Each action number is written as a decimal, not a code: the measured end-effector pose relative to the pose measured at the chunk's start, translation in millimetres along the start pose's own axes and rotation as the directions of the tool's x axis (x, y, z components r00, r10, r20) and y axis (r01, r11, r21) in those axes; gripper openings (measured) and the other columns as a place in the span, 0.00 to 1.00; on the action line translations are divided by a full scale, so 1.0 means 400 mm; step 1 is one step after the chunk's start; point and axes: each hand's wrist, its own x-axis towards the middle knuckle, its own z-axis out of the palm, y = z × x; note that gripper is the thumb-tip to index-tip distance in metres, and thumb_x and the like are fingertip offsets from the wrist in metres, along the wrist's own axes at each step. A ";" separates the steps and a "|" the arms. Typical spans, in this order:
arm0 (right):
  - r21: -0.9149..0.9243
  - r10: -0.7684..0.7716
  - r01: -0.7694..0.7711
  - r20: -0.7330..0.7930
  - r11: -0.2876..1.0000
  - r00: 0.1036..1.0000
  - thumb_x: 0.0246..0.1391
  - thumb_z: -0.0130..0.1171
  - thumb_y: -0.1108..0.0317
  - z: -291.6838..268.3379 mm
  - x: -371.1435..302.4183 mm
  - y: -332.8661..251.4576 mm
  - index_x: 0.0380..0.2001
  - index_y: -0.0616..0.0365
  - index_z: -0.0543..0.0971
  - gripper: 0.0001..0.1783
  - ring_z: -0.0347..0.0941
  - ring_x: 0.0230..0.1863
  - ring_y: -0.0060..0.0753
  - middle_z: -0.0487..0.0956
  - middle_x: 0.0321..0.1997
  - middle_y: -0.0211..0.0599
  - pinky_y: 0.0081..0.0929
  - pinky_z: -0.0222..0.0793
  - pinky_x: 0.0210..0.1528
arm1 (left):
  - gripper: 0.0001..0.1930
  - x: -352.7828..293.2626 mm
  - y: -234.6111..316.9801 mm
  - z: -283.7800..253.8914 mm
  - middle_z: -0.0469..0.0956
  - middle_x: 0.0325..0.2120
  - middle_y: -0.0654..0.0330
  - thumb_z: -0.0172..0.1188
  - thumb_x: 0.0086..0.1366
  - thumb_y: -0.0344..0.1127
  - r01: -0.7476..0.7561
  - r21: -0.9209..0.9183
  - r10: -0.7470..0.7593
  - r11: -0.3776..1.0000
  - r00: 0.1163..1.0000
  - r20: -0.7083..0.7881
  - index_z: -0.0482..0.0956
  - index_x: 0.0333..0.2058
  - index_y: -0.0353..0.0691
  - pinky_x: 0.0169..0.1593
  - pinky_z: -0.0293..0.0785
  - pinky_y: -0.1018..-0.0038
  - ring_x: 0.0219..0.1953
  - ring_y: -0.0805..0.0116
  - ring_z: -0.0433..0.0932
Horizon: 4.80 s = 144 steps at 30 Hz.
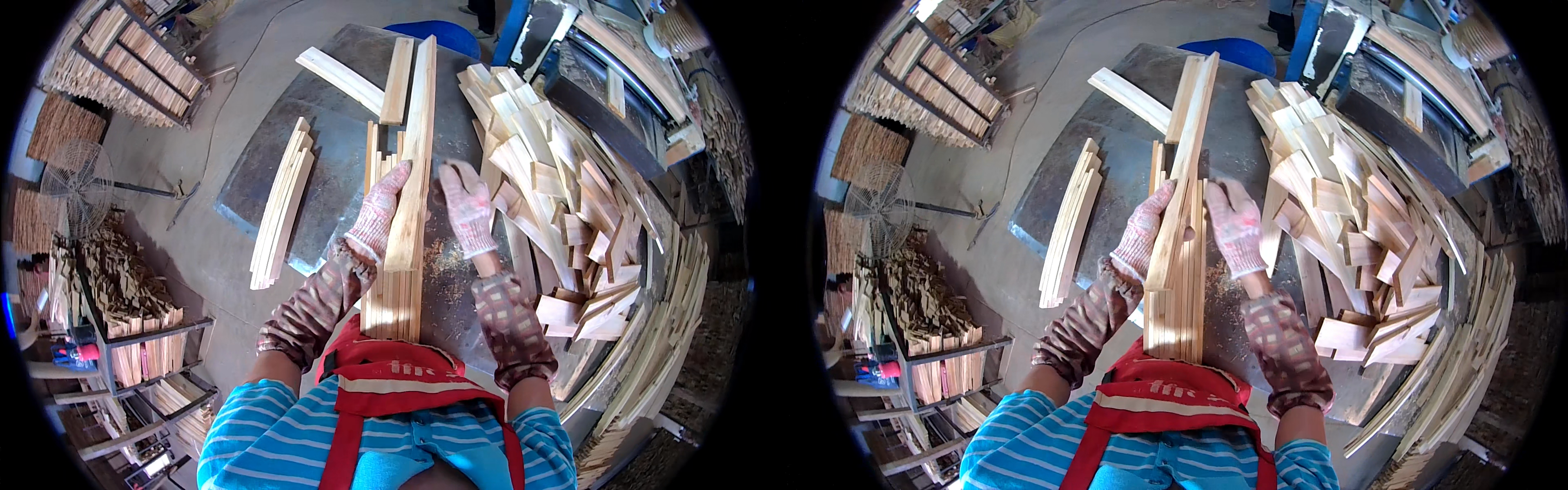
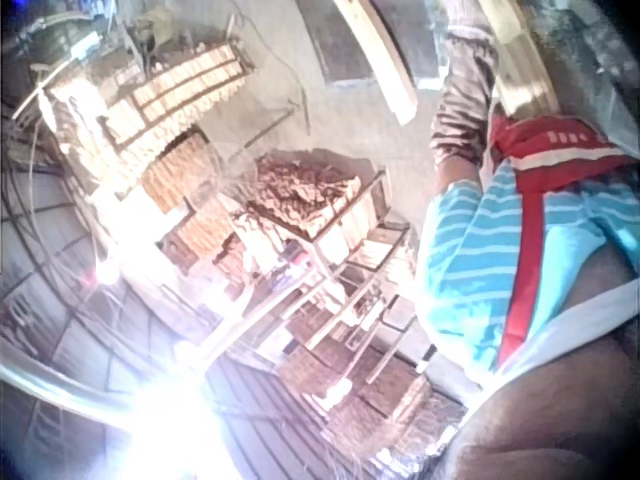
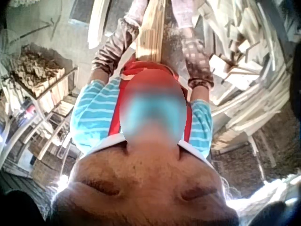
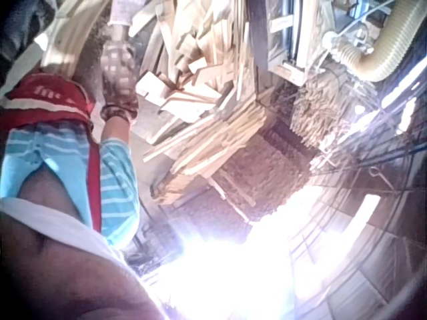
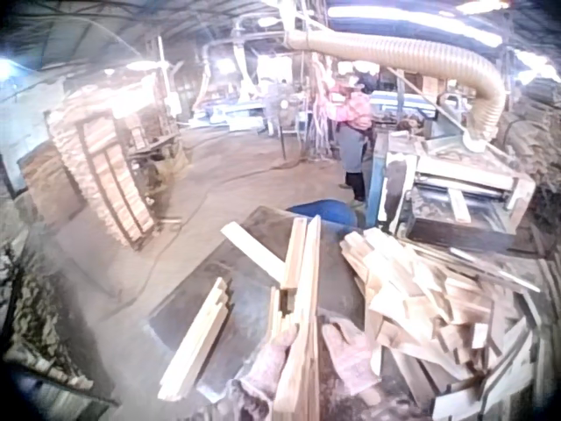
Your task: The person gathers loose wooden planks from a metal table, aligns them into neat bundles, and carries them to a nearby rack. They repeat this process multiple times, clearing the table and organizing the wood into stacks.
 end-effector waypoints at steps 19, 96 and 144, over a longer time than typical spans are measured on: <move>-0.345 -0.772 0.753 0.114 0.560 0.625 0.55 0.63 0.58 0.011 0.250 -0.316 0.42 0.52 0.80 0.14 0.76 0.47 0.50 0.81 0.38 0.43 0.44 0.73 0.48 | 0.33 -0.096 0.302 -0.026 0.79 0.31 0.58 0.55 0.69 0.57 -0.531 0.283 0.422 0.798 0.829 0.367 0.66 0.62 0.38 0.40 0.78 0.66 0.29 0.67 0.78; -0.598 0.574 -0.241 0.459 0.764 0.678 0.63 0.48 0.42 -0.027 -0.523 0.471 0.59 0.55 0.70 0.32 0.68 0.63 0.56 0.70 0.65 0.53 0.47 0.66 0.62 | 0.31 0.005 -0.397 -0.645 0.79 0.53 0.51 0.63 0.66 0.47 0.176 0.621 0.130 0.764 0.900 -0.416 0.71 0.62 0.32 0.60 0.69 0.72 0.55 0.64 0.76; -0.171 0.579 -0.591 -0.116 0.788 0.807 0.58 0.61 0.60 -0.104 -0.519 0.468 0.52 0.61 0.79 0.22 0.78 0.36 0.25 0.82 0.32 0.33 0.23 0.74 0.41 | 0.25 0.076 -0.337 -0.455 0.78 0.54 0.49 0.63 0.64 0.32 -0.282 0.855 0.653 0.436 0.753 -0.085 0.73 0.59 0.32 0.56 0.76 0.68 0.57 0.61 0.76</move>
